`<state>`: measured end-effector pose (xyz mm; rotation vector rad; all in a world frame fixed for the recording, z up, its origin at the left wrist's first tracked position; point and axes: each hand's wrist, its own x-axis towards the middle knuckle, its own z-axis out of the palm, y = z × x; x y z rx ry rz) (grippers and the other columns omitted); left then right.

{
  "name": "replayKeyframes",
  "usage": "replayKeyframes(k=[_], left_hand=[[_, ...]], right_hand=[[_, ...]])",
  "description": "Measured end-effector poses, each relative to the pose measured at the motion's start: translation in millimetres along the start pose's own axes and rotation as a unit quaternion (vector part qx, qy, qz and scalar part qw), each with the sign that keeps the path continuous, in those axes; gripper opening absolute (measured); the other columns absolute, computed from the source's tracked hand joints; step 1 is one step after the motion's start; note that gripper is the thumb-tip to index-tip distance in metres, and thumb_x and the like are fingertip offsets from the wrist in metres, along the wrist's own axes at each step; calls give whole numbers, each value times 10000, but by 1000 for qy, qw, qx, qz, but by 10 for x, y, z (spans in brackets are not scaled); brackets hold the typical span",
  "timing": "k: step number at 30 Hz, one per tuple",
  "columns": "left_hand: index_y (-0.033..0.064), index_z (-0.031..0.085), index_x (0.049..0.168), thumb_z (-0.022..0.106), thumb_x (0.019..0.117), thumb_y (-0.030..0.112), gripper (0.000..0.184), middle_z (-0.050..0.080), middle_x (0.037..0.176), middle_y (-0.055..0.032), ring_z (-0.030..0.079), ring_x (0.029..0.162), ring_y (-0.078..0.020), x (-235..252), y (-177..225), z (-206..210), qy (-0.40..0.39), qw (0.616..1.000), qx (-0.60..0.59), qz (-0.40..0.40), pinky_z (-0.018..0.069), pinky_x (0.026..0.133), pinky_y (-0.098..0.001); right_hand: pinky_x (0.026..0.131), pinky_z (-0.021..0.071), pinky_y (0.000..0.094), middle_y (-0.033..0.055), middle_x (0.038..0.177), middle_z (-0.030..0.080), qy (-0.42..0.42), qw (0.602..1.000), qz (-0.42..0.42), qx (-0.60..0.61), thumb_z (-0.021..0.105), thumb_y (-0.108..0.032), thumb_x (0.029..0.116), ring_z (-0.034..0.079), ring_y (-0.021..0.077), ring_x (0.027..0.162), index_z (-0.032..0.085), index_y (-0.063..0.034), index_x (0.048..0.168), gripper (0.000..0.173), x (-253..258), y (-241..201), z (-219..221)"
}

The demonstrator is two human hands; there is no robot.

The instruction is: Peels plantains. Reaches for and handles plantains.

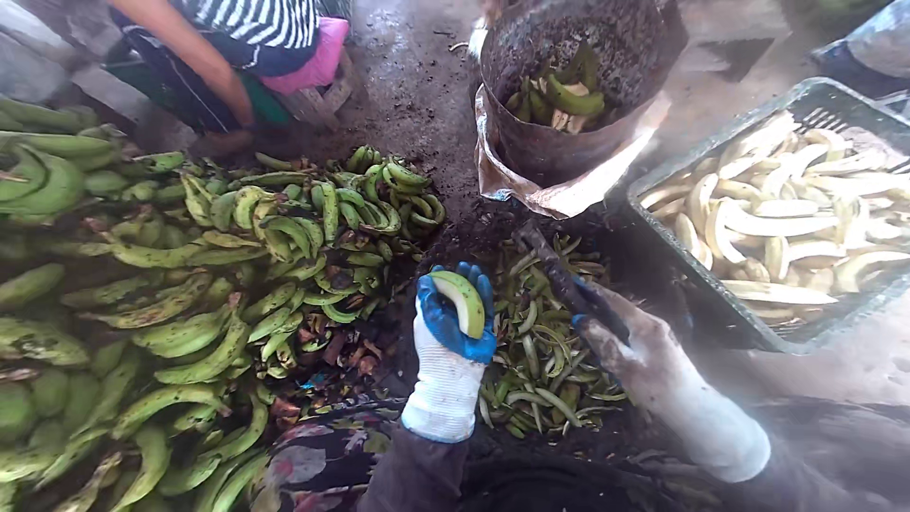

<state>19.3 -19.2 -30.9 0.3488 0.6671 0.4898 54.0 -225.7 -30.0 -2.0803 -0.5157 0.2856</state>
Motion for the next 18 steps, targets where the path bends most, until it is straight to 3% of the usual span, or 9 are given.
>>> replayKeyframes(k=[2,4,6,9,12,13,15,16,18], left_hand=[[163,551,1093,287,1104,401,356,683,917,-25,718,825,-162,-4,-71,44,10,999,16,31,617,692,-331],[171,551,1163,295,1099,454,387,681,986,-19,704,928,-174,43,-118,-8,-4,998,16,55,596,811,-372],[177,548,1230,288,1099,479,419,677,1082,-16,687,1032,-167,16,-120,8,-24,998,-1,63,570,911,-376],[226,516,1302,335,1098,458,358,666,1139,-19,682,1071,-195,33,-135,85,-44,995,-33,81,560,952,-423],[245,468,1351,330,1107,426,334,657,1155,-2,686,1044,-154,6,-188,52,-109,980,114,118,582,904,-360],[222,438,1425,305,1112,395,381,649,1221,-6,668,1079,-123,-20,-213,-35,-144,951,238,138,570,922,-324],[90,376,1540,277,1103,293,492,610,1322,-95,620,1139,-139,-65,-192,-238,-195,837,495,132,529,976,-347],[53,415,1507,271,1089,283,497,654,1226,-110,658,1051,-146,-105,-150,-263,-219,800,552,87,562,920,-352],[24,451,1467,252,1079,284,508,713,1054,-116,715,870,-184,-199,-65,-291,-283,775,565,-30,618,779,-370]], right_hand=[[858,583,287,42,1181,728,21,998,-65,1,551,-417,994,695,65,976,629,-119,1398,508,-82,85,177],[961,558,359,82,1191,725,32,988,-151,-18,553,-358,1004,690,151,1084,646,-98,1379,465,-98,150,301],[935,542,482,122,1137,723,63,974,-211,-61,535,-338,1015,688,255,1058,674,-120,1355,427,-71,202,358],[898,517,556,145,1112,714,110,961,-225,-116,501,-337,1030,678,315,1024,689,-204,1349,393,-69,233,360],[838,510,570,171,1087,708,142,958,-214,-128,494,-303,1025,674,347,994,698,-203,1337,385,-19,229,339],[816,514,560,166,1082,704,141,960,-205,-129,482,-310,1037,672,338,976,686,-205,1356,393,37,243,310],[782,506,576,172,1081,692,100,970,-166,-144,452,-342,1034,665,359,967,642,-238,1413,437,164,257,193],[772,506,588,172,1062,684,57,977,-136,-157,450,-352,1026,662,369,962,622,-261,1436,453,232,262,108],[804,504,619,191,1101,684,-50,978,-43,-200,459,-350,1041,661,394,1013,587,-289,1468,449,369,324,-44]])
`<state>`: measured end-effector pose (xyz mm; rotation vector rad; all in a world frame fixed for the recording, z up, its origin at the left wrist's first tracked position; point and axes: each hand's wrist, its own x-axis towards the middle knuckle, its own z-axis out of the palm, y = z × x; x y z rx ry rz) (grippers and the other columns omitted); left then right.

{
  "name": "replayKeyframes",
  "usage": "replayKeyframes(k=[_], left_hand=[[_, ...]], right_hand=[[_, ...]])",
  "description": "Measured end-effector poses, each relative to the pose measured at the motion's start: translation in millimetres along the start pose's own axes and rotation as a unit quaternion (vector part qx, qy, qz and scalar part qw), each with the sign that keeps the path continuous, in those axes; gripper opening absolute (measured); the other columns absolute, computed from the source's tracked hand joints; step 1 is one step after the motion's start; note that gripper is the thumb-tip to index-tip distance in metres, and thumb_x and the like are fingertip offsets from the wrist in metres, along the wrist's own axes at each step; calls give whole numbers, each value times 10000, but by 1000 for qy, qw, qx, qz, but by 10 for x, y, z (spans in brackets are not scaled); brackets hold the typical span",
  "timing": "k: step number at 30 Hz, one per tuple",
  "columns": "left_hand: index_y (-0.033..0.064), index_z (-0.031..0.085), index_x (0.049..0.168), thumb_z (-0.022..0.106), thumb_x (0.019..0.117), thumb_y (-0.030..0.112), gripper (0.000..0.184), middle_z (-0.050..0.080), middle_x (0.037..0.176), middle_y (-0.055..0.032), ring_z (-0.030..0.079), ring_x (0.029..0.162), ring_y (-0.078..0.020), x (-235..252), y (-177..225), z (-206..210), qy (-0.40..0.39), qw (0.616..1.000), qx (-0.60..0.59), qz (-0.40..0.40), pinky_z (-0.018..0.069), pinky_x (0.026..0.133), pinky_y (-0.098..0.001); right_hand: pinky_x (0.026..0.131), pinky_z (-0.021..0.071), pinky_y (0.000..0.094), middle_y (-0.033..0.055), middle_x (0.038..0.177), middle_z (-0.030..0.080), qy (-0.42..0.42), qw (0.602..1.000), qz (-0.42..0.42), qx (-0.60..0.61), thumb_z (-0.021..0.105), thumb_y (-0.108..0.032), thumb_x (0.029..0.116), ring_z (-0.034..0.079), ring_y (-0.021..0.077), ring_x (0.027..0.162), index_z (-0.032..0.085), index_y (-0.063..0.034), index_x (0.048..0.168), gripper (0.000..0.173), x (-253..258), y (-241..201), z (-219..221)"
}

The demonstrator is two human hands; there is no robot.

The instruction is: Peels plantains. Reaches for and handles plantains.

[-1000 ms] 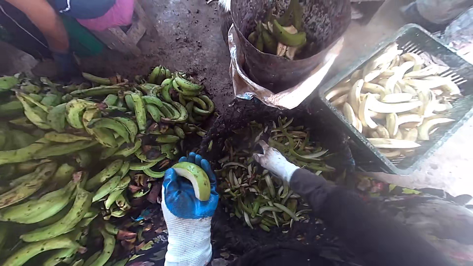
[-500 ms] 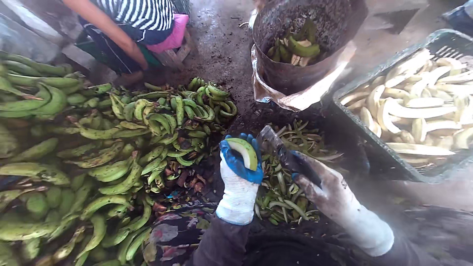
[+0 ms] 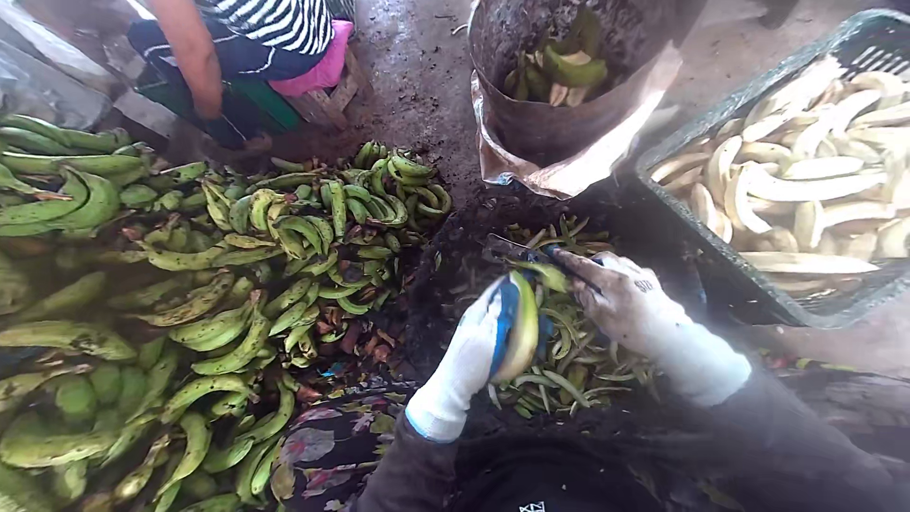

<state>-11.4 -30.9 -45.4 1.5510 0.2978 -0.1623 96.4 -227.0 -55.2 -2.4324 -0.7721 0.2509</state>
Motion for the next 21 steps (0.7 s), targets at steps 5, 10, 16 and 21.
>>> replayKeyframes(k=[5,10,16,21], left_hand=[[93,400,1456,188,1103,309,465,714,1057,-135,721,827,-218,-53,-1,-67,110,954,-279,11,612,705,-346],[176,616,1016,358,1056,548,454,673,900,-23,684,773,-137,121,116,-149,180,835,-519,37,587,640,-298],[127,509,1319,246,1087,328,404,655,869,4,658,698,-87,57,125,41,158,947,-267,80,578,598,-234],[45,413,1479,167,1085,368,566,670,809,-55,657,647,-139,7,-86,-2,87,978,-187,24,580,574,-278]], right_hand=[[843,546,597,177,1135,687,-43,996,78,19,406,-435,1090,688,360,995,477,-236,1549,506,-63,-134,117],[891,494,532,100,1099,707,175,971,-128,99,551,-424,1000,656,257,1030,683,-261,1360,417,-325,-274,381],[815,475,575,174,1075,690,206,972,-98,63,502,-394,1031,648,342,982,702,-222,1333,401,-257,-237,437],[850,541,593,161,1137,698,-28,996,68,47,415,-399,1087,688,347,1012,528,-250,1514,467,-23,-135,134]])
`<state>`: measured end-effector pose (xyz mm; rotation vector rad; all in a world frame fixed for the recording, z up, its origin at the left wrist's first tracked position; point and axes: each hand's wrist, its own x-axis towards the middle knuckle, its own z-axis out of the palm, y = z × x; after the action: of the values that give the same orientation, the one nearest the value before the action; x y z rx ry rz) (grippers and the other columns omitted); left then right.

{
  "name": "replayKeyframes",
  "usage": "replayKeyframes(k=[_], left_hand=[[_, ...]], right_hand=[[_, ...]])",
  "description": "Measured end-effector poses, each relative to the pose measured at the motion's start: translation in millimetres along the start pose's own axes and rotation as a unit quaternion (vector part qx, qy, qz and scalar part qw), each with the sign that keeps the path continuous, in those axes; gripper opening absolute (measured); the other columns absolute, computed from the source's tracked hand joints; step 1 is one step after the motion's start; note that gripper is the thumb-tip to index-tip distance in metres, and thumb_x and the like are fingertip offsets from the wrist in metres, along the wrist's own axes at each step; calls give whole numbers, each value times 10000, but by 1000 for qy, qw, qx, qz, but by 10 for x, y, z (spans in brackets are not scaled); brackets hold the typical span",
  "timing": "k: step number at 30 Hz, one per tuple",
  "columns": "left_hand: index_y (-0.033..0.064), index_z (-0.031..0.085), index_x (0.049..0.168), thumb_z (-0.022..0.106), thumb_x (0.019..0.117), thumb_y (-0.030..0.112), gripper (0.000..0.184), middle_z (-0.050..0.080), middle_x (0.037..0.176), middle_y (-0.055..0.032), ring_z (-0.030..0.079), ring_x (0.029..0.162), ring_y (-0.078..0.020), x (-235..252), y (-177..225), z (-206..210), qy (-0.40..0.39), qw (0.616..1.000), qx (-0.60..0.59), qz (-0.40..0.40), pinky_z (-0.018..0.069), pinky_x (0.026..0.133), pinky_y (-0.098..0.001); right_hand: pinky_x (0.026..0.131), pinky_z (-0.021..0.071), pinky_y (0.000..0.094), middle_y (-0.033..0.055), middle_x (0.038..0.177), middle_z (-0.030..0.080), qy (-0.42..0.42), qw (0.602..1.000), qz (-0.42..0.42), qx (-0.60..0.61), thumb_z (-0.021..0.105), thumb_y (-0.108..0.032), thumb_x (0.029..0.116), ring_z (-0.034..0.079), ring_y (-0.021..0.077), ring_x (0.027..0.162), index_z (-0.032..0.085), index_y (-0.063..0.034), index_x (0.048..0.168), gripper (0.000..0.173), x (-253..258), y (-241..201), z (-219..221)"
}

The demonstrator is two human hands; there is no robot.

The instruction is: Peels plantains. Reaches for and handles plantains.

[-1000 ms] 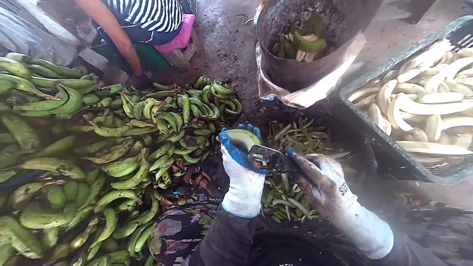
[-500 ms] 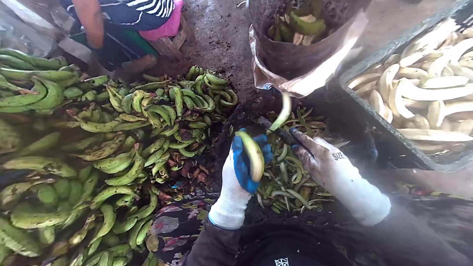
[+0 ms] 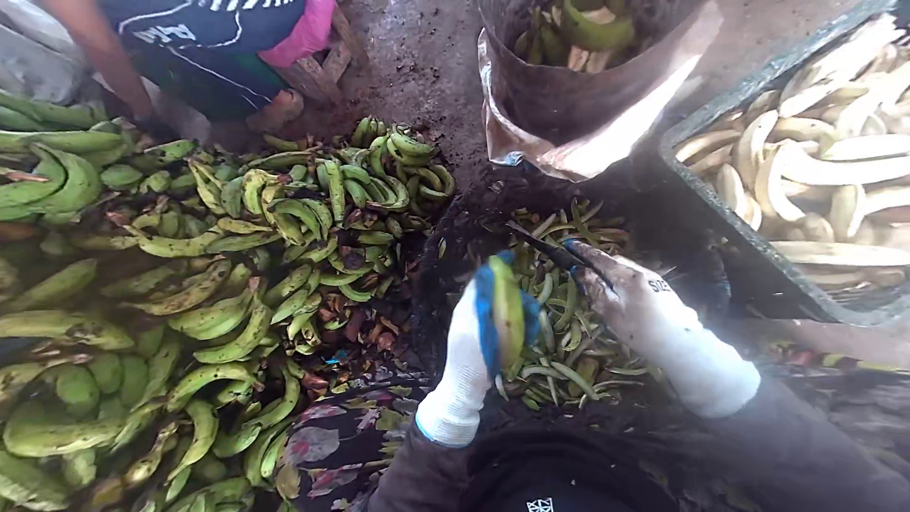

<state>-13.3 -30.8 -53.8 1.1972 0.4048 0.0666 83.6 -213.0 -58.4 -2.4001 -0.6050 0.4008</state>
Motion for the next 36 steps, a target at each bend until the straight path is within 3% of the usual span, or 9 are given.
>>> replayKeyframes(k=[7,10,11,13,17,22,29,33,36], left_hand=[[179,625,1043,389,1060,526,419,684,924,-12,698,872,-142,203,161,-74,123,929,-348,3,595,769,-326],[68,607,1240,409,1049,540,546,687,1200,-120,662,1175,-240,399,-189,-353,-123,848,-514,36,512,1043,-419],[68,581,1289,411,1042,547,565,657,1260,-122,629,1226,-241,479,-298,-404,-185,840,-507,62,483,1070,-422],[170,627,1105,345,1061,567,489,690,989,-17,699,930,-134,273,43,-90,1,929,-369,33,588,815,-311],[54,525,1388,341,1066,294,441,680,1032,-51,664,879,-111,90,-83,-99,66,982,153,92,582,780,-309],[17,515,1352,158,1087,386,578,683,795,-88,669,619,-162,-109,94,-159,46,998,2,-46,593,552,-296],[153,600,1265,351,1087,405,396,692,954,-37,689,817,-143,125,-30,-452,48,971,-232,-8,596,718,-321],[80,563,1376,327,1078,267,423,687,1079,-72,668,922,-127,-3,75,-144,96,978,176,55,572,819,-325],[28,462,1472,281,1081,275,497,684,1096,-109,688,917,-163,-119,38,-107,29,977,209,23,599,828,-350]], right_hand=[[937,483,516,106,1092,699,206,950,-225,70,556,-403,1019,646,252,1057,673,-247,1362,395,-333,-75,345],[1059,404,540,99,1164,670,247,934,-248,68,573,-383,1017,594,265,1189,661,-315,1335,337,-392,-18,427],[1050,409,543,110,1163,672,255,934,-243,62,569,-367,1017,598,274,1187,675,-303,1314,322,-388,-16,438],[953,436,542,146,1138,670,254,939,-230,43,551,-337,1019,615,305,1114,690,-266,1312,332,-345,-54,416],[764,516,523,147,1044,682,146,977,-153,29,527,-344,1007,656,303,936,670,-243,1380,412,-115,-46,256],[1050,448,626,163,1347,654,-237,964,120,-28,384,-421,1103,622,373,1242,501,-244,1528,475,-30,167,170],[934,496,470,83,1126,699,124,957,-239,112,577,-370,1001,638,215,1073,698,-242,1333,376,-295,26,216],[833,522,491,93,1046,703,148,966,-192,91,553,-359,999,654,240,973,713,-242,1321,378,-246,-41,275],[760,539,473,94,990,676,68,992,-91,54,514,-413,1018,650,238,877,662,-269,1391,426,-125,94,220]])
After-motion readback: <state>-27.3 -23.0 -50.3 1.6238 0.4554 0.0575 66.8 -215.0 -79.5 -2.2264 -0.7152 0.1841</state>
